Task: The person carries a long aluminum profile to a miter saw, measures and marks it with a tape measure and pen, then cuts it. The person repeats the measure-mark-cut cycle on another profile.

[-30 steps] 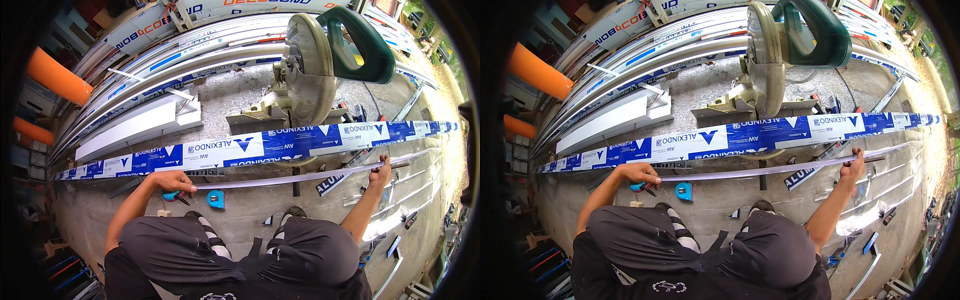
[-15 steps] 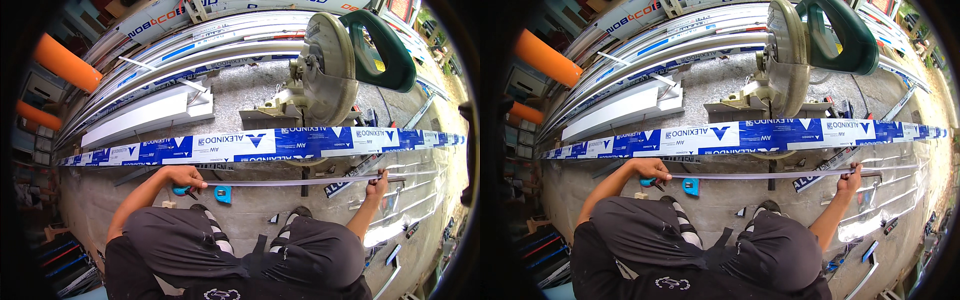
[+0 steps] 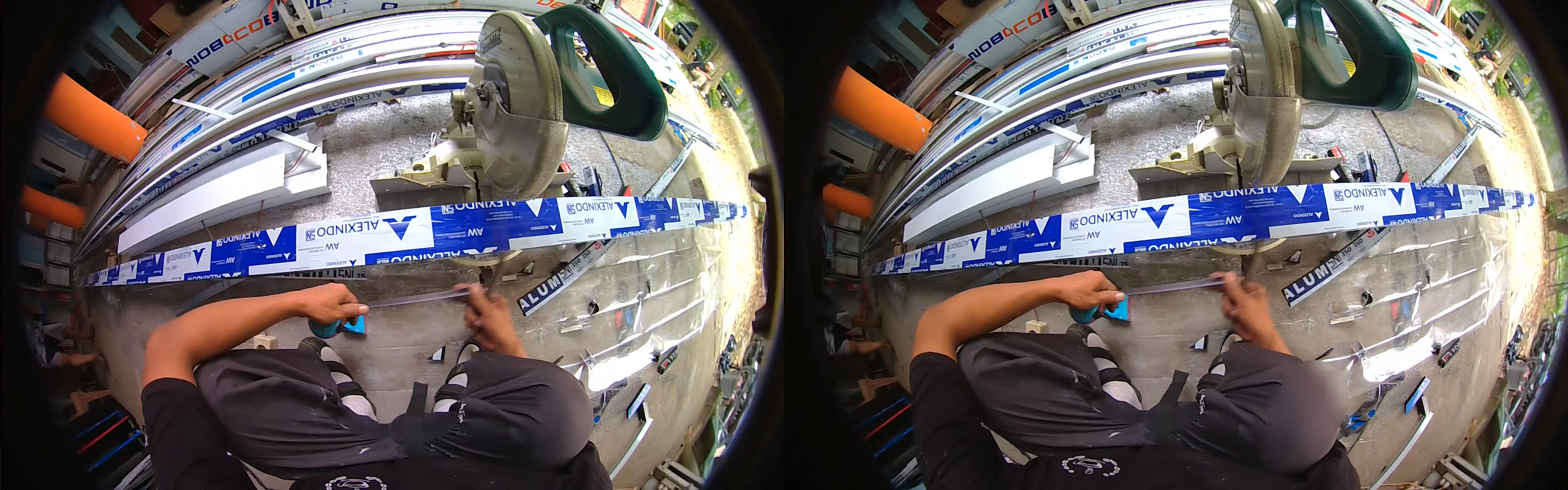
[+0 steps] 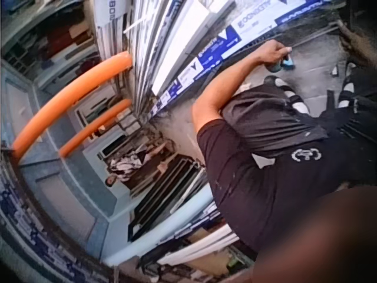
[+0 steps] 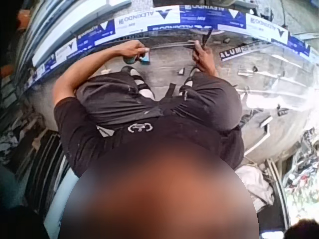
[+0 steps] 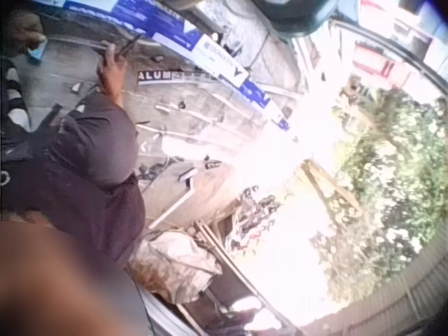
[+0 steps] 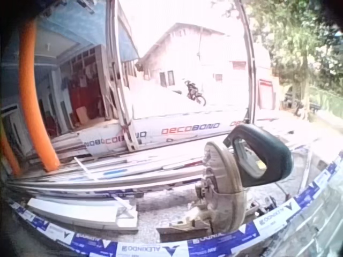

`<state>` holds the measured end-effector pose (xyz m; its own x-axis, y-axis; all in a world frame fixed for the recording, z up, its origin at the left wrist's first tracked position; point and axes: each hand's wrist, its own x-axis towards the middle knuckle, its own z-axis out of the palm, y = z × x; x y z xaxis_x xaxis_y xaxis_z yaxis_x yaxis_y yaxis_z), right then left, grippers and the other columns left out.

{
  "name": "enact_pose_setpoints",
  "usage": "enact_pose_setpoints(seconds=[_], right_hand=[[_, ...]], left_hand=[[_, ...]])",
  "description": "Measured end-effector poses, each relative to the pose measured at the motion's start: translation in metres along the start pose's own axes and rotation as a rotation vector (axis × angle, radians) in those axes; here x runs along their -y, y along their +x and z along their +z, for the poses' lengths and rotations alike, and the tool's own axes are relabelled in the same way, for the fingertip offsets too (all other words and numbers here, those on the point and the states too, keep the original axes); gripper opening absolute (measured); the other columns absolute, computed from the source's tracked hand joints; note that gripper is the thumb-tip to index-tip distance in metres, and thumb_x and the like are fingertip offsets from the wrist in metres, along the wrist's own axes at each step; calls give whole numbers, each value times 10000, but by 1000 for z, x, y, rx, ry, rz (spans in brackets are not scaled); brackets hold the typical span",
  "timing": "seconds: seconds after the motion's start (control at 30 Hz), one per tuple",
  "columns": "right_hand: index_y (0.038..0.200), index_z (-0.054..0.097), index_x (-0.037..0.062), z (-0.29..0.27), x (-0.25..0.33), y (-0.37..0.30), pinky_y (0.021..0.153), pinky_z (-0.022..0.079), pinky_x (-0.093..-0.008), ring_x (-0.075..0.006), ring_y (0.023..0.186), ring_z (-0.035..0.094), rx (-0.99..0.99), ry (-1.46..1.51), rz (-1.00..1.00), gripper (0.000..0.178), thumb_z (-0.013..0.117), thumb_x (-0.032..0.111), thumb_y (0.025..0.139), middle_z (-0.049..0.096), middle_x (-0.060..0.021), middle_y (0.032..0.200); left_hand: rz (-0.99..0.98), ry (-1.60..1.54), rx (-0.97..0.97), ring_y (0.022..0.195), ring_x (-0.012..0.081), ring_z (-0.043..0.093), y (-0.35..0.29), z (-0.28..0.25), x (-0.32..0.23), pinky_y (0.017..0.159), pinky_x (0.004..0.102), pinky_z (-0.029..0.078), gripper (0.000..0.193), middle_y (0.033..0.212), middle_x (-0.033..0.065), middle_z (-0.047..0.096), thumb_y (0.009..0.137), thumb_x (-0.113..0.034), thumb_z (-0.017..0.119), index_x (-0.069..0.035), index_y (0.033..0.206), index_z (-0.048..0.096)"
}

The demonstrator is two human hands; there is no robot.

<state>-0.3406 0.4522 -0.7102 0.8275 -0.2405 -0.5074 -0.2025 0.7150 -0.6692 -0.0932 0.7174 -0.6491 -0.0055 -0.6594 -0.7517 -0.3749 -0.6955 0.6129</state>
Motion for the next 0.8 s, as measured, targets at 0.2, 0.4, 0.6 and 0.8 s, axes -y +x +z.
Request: enact_pose_setpoints(seconds=[0.2, 0.4, 0.6, 0.8], right_hand=[[1059, 757, 42, 10, -42, 7, 629, 486, -342, -199, 662, 638, -76, -965, -192, 299, 668, 319, 988, 756, -122, 828], [1178, 628, 39, 3, -62, -2, 762, 530, -466, -414, 897, 650, -100, -1528, -415, 332, 704, 145, 873, 628, -181, 1056], [1269, 580, 28, 5, -65, -7, 857, 505, -451, -393, 1004, 613, -34, -1693, -413, 436, 679, 101, 851, 588, -191, 1163], [1291, 563, 15, 1, -72, -11, 896, 485, -450, -381, 1049, 590, -64, -1731, -617, 474, 656, 65, 829, 576, -187, 1169]], left_hand=[[36, -64, -63, 825, 280, 725, 41, 51, -20, 800, 395, 549, 555, 868, 159, 752, 1060, -460, 473, -17, 918, 775], [-5, 15, -7, 935, 351, 703, 61, 71, -26, 856, 434, 535, 536, 942, 174, 738, 1041, -475, 501, 1, 1013, 747], [408, 531, -453, 1256, 369, 518, 46, 59, -36, 1073, 463, 428, 673, 1341, 178, 526, 834, -361, 798, -48, 1348, 498], [-26, 785, -888, 1386, 408, 343, -17, -36, 41, 1184, 491, 283, 1178, 1466, 219, 355, 576, -342, 956, -46, 1510, 303]])
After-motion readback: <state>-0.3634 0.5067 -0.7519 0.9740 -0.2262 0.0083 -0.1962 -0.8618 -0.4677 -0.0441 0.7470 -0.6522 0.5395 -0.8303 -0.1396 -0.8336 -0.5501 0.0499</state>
